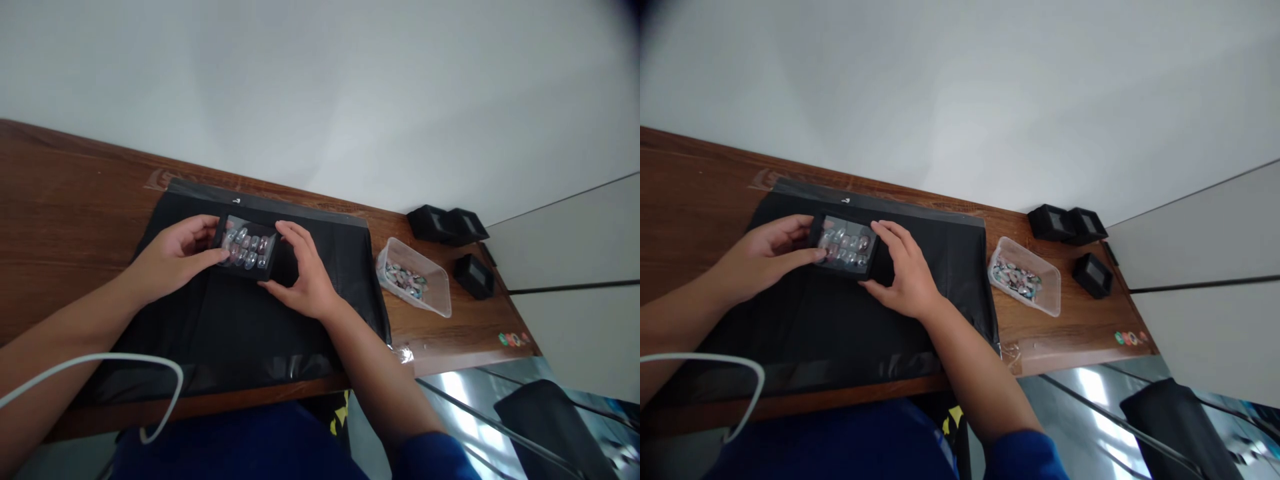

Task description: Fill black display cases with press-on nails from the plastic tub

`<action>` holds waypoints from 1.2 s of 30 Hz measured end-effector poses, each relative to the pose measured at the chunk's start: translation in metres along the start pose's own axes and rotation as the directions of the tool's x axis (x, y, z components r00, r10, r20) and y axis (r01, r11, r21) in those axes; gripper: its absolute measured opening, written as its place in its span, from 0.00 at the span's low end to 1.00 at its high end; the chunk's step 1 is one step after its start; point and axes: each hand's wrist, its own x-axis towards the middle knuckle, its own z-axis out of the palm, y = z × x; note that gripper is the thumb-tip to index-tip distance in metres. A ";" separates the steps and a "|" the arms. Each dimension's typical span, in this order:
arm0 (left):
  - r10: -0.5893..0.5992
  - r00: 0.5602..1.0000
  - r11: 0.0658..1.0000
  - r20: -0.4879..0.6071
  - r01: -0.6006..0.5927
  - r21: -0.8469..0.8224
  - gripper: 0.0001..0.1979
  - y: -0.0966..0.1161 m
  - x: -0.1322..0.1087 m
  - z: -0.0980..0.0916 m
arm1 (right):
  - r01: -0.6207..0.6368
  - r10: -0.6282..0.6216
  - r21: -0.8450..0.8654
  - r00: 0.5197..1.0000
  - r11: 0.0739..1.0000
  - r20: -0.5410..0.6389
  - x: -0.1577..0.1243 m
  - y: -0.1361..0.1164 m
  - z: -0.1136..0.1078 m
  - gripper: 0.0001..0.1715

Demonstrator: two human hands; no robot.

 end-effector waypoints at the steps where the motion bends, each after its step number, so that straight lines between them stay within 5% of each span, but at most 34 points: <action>1: 0.007 1.000 1.000 0.008 -0.007 -0.003 0.33 0.000 0.000 0.000 | -0.007 0.007 -0.004 1.000 1.000 0.002 0.000 0.000 0.000 0.59; 25: -0.011 0.997 1.000 0.082 0.008 0.028 0.36 -0.004 -0.002 -0.006 | -0.038 0.038 -0.008 0.999 0.999 0.033 -0.001 -0.001 -0.004 0.58; 30: -0.015 0.997 0.999 0.077 0.012 0.041 0.35 -0.002 -0.003 -0.006 | 0.023 -0.023 -0.001 1.000 1.000 -0.002 -0.002 0.000 -0.003 0.57; 36: 0.072 0.997 0.996 0.030 -0.073 0.055 0.36 -0.012 -0.001 -0.003 | 0.110 -0.111 -0.024 0.992 0.994 -0.056 -0.004 0.007 0.003 0.67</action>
